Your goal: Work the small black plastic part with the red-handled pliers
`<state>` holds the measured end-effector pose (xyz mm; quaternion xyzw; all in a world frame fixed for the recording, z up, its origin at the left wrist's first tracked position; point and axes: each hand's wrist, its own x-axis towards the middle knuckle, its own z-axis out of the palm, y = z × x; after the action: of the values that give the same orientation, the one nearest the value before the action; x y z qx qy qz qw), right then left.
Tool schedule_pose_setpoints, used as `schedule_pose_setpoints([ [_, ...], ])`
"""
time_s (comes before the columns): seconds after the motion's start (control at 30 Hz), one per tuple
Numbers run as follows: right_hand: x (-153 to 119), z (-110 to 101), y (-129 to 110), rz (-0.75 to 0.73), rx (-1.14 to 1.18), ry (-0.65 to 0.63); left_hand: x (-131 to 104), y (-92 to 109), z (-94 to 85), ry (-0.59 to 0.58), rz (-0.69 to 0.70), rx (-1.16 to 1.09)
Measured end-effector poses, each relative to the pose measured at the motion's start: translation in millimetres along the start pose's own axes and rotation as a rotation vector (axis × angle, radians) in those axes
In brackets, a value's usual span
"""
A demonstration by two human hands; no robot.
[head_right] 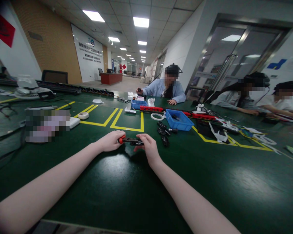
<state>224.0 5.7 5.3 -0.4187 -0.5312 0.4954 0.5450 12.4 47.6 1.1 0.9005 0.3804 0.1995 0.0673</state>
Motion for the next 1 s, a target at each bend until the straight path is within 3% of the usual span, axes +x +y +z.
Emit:
schedule_pose_setpoints([
  [0.17,-1.4,0.9,-5.7,-0.029,-0.031,-0.043,0.4,-0.2,0.3,-0.012,-0.012,0.009],
  [0.5,-9.7,2.8,-13.6,-0.111,-0.141,0.004,0.3,0.7,0.0,-0.006,-0.007,0.002],
  [1.0,-2.2,1.3,0.0,-0.015,-0.031,-0.022,-0.2,-0.2,1.0,0.001,0.019,0.009],
])
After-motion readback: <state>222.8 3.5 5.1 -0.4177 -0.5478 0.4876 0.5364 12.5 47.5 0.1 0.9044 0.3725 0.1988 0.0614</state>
